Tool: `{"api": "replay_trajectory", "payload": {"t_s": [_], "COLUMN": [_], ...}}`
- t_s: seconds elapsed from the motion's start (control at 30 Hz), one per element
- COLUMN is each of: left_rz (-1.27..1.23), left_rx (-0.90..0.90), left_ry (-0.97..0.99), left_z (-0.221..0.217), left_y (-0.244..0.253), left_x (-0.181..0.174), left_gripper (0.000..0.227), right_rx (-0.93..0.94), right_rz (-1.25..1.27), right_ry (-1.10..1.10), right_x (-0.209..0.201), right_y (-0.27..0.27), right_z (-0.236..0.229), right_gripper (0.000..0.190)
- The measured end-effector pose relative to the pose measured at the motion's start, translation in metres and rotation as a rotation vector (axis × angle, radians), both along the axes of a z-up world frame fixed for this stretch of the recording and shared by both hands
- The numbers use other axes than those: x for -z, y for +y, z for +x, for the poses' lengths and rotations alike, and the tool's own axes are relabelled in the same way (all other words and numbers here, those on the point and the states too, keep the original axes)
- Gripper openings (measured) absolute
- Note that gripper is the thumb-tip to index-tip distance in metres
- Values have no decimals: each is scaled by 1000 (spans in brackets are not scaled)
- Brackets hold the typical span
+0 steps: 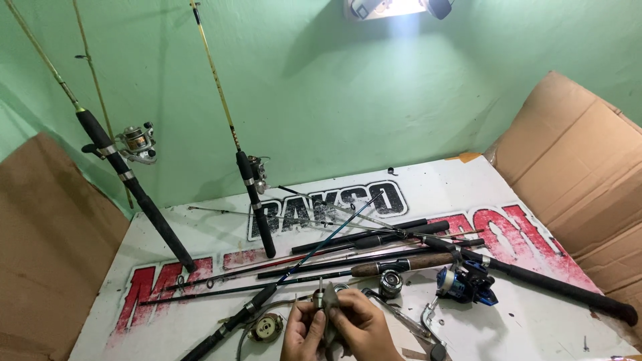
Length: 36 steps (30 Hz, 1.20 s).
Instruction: Disassembling and inspecting the internal components of a fishing reel for maintenance.
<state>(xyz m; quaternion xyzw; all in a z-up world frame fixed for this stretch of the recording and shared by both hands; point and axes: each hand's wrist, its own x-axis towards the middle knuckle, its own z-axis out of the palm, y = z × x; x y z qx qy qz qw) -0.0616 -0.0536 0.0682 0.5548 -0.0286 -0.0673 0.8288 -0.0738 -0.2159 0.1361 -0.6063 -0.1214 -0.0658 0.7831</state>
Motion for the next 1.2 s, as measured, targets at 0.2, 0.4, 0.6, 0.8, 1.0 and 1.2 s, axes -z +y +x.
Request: {"api": "replay_trajectory", "payload": {"t_s": [0.2, 0.4, 0.6, 0.8, 1.0, 1.2], "left_rz": [-35, -20, 48, 109, -12, -59], "left_rx": [26, 8, 46, -23, -95, -29], "left_ry": [-45, -3, -29, 35, 18, -55], "left_z": [3, -6, -15, -20, -25, -32], "left_y": [3, 9, 13, 5, 3, -2], "left_x": [6, -5, -25, -56, -82, -95], "left_gripper": [23, 28, 22, 26, 40, 44], "right_rx": [26, -38, -9, 21, 43, 63], "right_rz": [-131, -102, -122, -143, -87, -138], "right_ry": [-76, -124, -87, -142, -230, -321], "right_x": [6, -13, -11, -33, -33, -53], "right_y": [-1, 3, 7, 6, -7, -3], "right_z": [4, -5, -12, -8, -4, -5], "right_gripper": [19, 21, 14, 18, 30, 23]}}
